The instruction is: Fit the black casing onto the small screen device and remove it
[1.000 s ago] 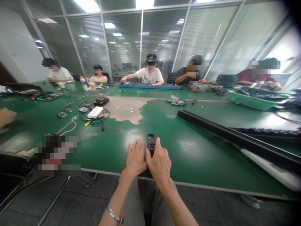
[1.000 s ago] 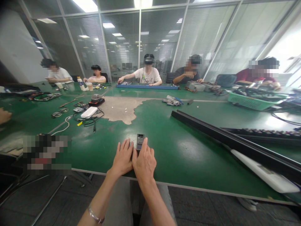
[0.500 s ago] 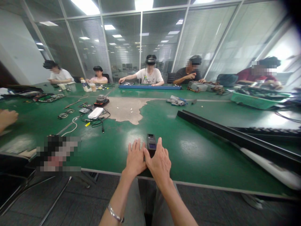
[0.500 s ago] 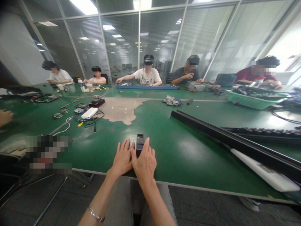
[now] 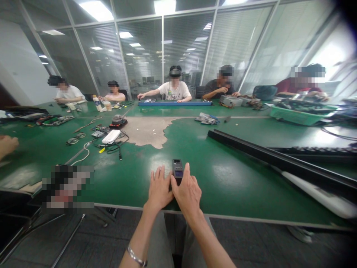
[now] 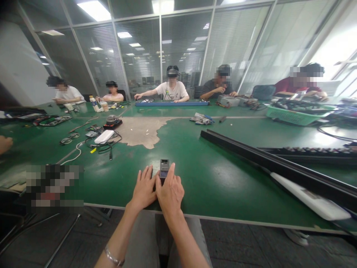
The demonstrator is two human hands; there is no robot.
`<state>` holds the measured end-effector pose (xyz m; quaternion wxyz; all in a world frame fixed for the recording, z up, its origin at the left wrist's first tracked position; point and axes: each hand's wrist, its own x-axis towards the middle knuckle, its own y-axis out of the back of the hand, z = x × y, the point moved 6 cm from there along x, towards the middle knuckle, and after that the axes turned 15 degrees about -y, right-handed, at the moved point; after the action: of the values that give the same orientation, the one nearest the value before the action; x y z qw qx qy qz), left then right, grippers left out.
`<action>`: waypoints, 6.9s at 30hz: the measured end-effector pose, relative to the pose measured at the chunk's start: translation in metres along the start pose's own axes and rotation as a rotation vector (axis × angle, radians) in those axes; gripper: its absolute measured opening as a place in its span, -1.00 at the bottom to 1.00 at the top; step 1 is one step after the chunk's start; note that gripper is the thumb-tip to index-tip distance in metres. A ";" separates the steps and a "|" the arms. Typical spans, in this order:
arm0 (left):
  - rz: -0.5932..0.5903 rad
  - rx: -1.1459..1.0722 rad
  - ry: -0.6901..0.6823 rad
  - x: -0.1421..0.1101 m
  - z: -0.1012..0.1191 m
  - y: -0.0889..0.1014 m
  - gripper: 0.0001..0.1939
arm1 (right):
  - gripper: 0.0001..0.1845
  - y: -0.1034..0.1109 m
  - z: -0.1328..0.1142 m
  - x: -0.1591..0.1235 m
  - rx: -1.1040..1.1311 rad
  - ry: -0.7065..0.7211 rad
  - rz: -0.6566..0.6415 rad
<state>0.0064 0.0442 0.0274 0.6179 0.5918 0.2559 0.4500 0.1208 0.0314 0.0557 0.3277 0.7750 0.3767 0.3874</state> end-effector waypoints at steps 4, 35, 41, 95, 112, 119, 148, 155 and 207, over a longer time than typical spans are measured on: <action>-0.009 0.007 0.009 0.001 0.000 -0.001 -0.41 | -0.14 0.000 -0.001 -0.002 0.030 0.017 -0.002; -0.018 0.007 0.002 0.000 0.001 -0.001 -0.32 | -0.19 0.033 -0.016 0.012 0.113 0.048 0.098; -0.013 0.012 0.003 0.000 0.000 -0.002 -0.29 | -0.19 0.045 -0.011 0.018 0.117 0.035 0.136; 0.035 -0.020 0.013 0.003 0.002 0.003 -0.37 | -0.21 0.008 0.089 0.036 0.064 -0.001 0.111; 0.051 -0.005 0.011 0.000 0.000 0.001 -0.36 | -0.22 0.024 0.058 0.033 0.244 -0.065 0.028; 0.062 -0.008 0.015 -0.002 -0.001 0.000 -0.39 | -0.22 0.026 0.023 0.028 0.283 -0.022 0.020; 0.033 -0.008 -0.006 -0.003 -0.002 -0.001 -0.35 | -0.25 0.005 -0.011 -0.002 -0.022 0.049 -0.045; 0.018 0.000 -0.002 -0.002 -0.002 -0.001 -0.36 | -0.23 0.001 -0.008 -0.003 -0.044 0.013 -0.050; 0.020 -0.005 -0.008 -0.004 -0.001 0.000 -0.38 | -0.22 0.001 -0.008 -0.002 -0.085 -0.035 -0.055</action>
<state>0.0039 0.0412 0.0265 0.6159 0.5944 0.2462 0.4546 0.1136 0.0309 0.0591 0.3774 0.7565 0.3752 0.3801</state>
